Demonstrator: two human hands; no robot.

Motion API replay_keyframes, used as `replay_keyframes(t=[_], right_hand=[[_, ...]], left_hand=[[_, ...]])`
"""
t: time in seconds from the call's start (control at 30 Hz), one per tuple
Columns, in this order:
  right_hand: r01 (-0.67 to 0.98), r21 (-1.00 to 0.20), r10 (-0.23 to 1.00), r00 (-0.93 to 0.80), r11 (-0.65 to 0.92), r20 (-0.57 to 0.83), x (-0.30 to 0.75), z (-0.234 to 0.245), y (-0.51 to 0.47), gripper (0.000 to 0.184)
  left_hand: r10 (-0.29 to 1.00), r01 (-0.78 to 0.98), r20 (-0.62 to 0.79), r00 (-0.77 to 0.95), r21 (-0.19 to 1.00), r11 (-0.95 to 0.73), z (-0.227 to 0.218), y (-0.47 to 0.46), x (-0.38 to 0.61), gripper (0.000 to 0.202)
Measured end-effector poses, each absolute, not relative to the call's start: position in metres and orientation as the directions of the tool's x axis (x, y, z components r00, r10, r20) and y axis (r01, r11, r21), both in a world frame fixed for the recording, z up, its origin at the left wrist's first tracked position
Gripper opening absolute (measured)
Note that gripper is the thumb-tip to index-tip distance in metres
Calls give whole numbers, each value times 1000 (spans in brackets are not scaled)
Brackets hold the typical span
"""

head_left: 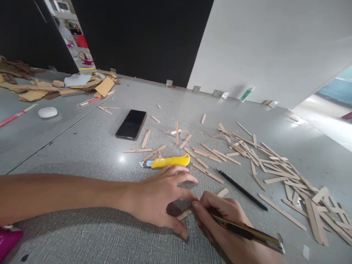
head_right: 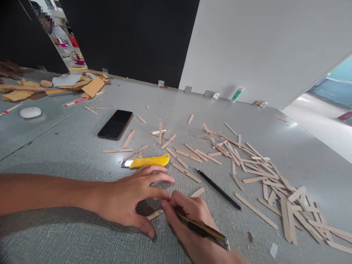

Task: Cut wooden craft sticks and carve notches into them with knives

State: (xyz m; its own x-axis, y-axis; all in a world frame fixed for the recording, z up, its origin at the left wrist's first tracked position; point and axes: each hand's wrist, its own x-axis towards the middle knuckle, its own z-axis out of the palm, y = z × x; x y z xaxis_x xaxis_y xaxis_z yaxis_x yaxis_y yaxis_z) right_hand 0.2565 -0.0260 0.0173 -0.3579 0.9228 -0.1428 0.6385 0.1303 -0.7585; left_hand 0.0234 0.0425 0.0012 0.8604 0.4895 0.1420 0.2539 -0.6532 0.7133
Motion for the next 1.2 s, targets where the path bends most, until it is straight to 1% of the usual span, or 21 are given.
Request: replay_keyframes(t=[0.1,0.2,0.33,0.4,0.43,0.57,0.63,0.73,0.83,1.0,1.13,1.2], right_hand=[[658,-742,917,-365,131,-162,259,14,-21,47],[649,-750,895,-400,125,-197,261,12,-17,48],[649,-744,884,-430,161,-184,262,13,-15,49],[638,-743,882,-449,203,-144,261,15,-16,48],[626,-745,880,-460,229,-117,261,16,-16,46],[586,-756,869,-492,293,-45,259,14,-21,42],[596,-749,875,-483,290,-46,258,11,-23,43],[631,-742,887,-448,227,-110,257,12,-25,46],[639,-747,881,-443,184,-163,254,18,-23,52],[641,-743,882,-443,190,-157,251,21,-21,56],[631,-752,893,-430,192,-132,250,17,-23,55],[646,-743,897,-416,175,-150,249,15,-25,53]], left_hand=[[466,243,121,877,724,-646,6,49,22,56],[402,239,69,913,709,-664,12,59,19,53],[350,205,69,934,698,-686,10,68,17,48],[369,195,102,924,704,-683,6,65,18,49],[393,193,128,911,709,-679,4,62,20,53],[495,206,208,843,725,-657,-4,47,26,75],[498,228,205,842,703,-674,-6,42,27,72],[475,258,185,860,646,-719,-6,39,26,60],[452,269,161,877,614,-742,-4,39,23,63],[421,281,109,901,592,-755,1,38,21,65],[428,280,124,895,591,-756,1,37,21,62],[433,274,148,889,586,-762,0,36,21,60]])
